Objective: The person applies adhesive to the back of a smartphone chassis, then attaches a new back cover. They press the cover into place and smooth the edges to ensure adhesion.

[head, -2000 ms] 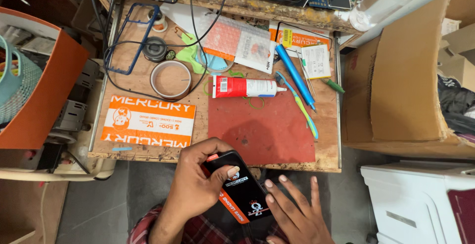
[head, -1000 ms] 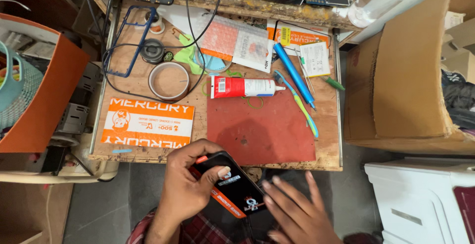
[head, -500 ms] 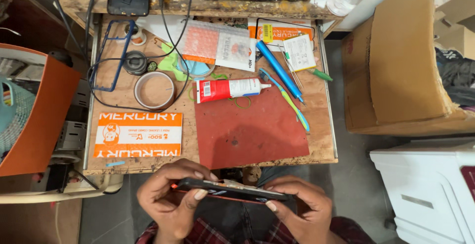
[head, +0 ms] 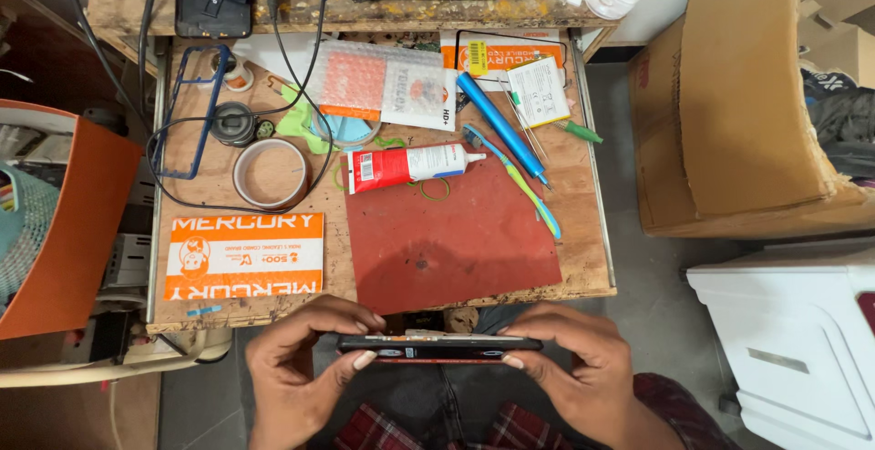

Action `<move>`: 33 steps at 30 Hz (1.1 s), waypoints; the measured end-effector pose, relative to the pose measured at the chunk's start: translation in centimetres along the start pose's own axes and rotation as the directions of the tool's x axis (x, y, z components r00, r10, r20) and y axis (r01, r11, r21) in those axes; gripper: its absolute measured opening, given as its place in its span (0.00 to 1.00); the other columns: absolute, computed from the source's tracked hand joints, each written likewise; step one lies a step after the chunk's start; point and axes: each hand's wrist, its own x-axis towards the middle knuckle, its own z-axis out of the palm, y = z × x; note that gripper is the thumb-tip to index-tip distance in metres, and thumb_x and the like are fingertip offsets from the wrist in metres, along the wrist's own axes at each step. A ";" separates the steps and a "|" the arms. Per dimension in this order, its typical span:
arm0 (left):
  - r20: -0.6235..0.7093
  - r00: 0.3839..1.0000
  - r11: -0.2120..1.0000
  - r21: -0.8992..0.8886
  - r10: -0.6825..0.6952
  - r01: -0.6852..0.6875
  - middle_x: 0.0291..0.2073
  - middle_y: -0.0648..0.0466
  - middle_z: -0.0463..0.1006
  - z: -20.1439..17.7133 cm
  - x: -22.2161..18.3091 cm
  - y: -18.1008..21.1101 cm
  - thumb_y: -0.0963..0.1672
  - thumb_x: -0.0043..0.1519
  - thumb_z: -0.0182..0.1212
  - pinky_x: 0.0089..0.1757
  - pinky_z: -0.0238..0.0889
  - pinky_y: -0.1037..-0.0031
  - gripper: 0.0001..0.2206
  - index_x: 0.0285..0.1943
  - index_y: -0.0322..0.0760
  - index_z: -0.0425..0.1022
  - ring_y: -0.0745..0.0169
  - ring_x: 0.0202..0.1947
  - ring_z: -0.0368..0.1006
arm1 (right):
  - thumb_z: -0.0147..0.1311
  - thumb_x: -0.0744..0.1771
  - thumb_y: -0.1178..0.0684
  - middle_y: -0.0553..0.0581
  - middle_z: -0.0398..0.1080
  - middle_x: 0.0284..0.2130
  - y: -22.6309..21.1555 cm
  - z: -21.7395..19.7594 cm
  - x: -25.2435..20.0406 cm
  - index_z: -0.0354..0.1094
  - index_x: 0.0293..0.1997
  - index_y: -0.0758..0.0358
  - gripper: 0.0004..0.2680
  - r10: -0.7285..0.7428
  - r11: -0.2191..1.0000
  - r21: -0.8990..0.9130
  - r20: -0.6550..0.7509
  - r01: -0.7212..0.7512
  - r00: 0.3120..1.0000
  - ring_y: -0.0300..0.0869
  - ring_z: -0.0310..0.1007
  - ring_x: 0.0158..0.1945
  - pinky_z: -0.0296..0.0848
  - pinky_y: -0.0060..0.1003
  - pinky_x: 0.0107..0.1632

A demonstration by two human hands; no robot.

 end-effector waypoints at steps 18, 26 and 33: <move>0.233 0.964 0.942 0.333 -0.131 0.048 0.39 0.47 0.86 7.7 1.4 3.0 0.39 0.54 0.72 0.41 0.77 0.70 0.11 0.45 0.34 0.81 0.50 0.41 0.85 | 0.69 0.60 0.59 0.56 0.81 0.34 -0.3 -0.4 0.3 0.78 0.42 0.66 0.09 0.077 0.989 -0.131 0.078 -0.067 0.994 0.39 0.83 0.37 0.79 0.32 0.40; 0.186 0.970 0.959 0.264 -0.159 0.107 0.38 0.46 0.87 7.7 1.2 2.1 0.37 0.54 0.70 0.43 0.77 0.71 0.11 0.46 0.33 0.82 0.53 0.41 0.86 | 0.68 0.62 0.60 0.59 0.80 0.35 0.4 0.2 -0.2 0.78 0.40 0.69 0.07 0.109 0.994 0.027 -0.005 -0.109 0.994 0.41 0.82 0.39 0.78 0.33 0.42; 0.274 0.941 0.944 0.311 -0.198 0.108 0.38 0.48 0.84 8.5 2.3 3.8 0.40 0.51 0.75 0.39 0.76 0.70 0.16 0.47 0.33 0.80 0.52 0.40 0.85 | 0.68 0.62 0.60 0.58 0.80 0.31 0.5 0.4 -0.4 0.79 0.39 0.69 0.06 0.096 0.994 0.063 -0.041 -0.093 0.995 0.38 0.80 0.33 0.77 0.31 0.35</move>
